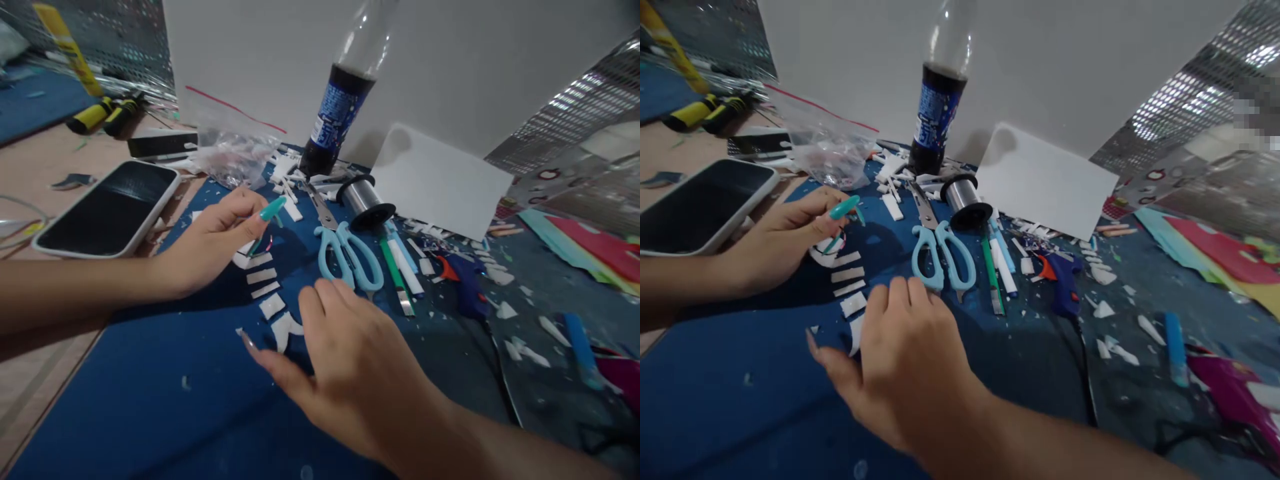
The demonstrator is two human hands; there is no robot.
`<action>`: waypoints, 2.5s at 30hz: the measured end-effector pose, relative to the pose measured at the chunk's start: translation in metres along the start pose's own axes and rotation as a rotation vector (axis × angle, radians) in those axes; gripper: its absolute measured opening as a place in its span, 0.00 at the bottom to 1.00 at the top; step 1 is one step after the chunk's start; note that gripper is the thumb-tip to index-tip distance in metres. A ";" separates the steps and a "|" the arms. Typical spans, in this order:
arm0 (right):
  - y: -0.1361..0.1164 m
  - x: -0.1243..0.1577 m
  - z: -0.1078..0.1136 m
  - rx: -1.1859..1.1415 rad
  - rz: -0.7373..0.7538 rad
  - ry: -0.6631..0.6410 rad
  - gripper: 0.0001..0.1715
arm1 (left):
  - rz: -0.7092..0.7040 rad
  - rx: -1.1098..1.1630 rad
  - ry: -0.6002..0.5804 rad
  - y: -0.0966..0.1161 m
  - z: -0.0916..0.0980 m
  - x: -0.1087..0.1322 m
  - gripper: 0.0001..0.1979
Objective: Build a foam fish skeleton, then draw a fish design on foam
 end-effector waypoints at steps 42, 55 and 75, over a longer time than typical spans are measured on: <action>0.035 -0.009 -0.021 -0.031 -0.192 -0.129 0.17 | 0.210 0.352 0.078 -0.032 0.001 -0.002 0.17; 0.077 -0.017 -0.016 -0.656 -0.468 -0.119 0.17 | 0.097 0.391 0.440 -0.042 0.032 0.005 0.13; 0.077 -0.053 0.015 -0.692 -0.392 0.040 0.15 | -0.111 -0.129 0.147 0.003 0.007 0.003 0.14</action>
Point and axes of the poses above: each hand's wrist, its own x-axis away from the middle knuckle, its own z-axis out of the back of the hand, y = z × x, the point moved 10 cm from there along -x, towards the middle knuckle, and after that the axes turned 2 degrees about -y, right-handed, at the moved point
